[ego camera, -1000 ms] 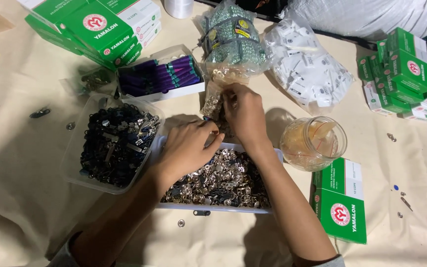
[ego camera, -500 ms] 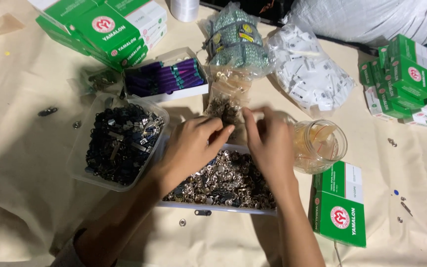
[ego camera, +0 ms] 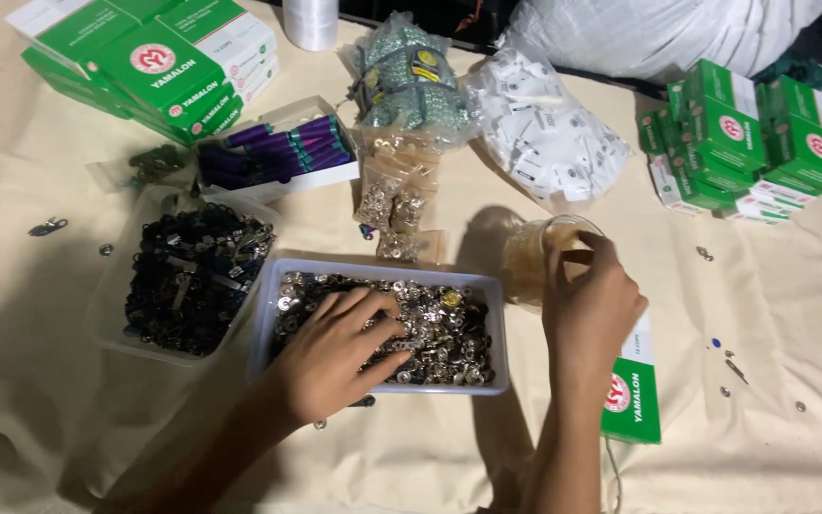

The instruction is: The person repeatedly picks small metal snap fasteners from a plastic bin, places them into a small clear bag, and returns the bag to the bin. The hands work continuously over the bin, handling individual fasteners one at a time.

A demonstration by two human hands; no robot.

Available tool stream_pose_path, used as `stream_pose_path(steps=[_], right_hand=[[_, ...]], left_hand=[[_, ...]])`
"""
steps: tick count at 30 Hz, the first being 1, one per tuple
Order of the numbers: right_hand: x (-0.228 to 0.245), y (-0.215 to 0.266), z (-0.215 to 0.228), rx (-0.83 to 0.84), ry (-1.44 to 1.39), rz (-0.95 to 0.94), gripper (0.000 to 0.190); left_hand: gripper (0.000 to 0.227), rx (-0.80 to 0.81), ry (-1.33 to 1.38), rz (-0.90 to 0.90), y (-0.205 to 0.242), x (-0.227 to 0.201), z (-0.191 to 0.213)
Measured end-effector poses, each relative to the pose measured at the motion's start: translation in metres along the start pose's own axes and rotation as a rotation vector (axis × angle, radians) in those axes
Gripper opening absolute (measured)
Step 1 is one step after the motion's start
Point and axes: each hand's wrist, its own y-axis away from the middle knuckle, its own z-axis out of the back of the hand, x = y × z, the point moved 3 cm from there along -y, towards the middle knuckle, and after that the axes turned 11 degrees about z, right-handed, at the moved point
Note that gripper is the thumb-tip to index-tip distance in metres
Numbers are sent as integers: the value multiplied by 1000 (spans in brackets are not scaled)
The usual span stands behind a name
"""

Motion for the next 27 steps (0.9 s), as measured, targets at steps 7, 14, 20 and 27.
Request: stream_pose_path(steps=[7,14,20,27], right_hand=[[-3,4,16,-228,-274,61,14],[1,7,23,-271,-355,112,28],[11,8,-5,-83,-74,195,32],[57,6,-33,31,-406,453,23]], left_hand=[[21,-85,69,8,0,-11,12],[19,-106,165,30,-1,-16,16],[16,-68,156,87,1,-2,6],[14,-9,125,116,-2,2,2]])
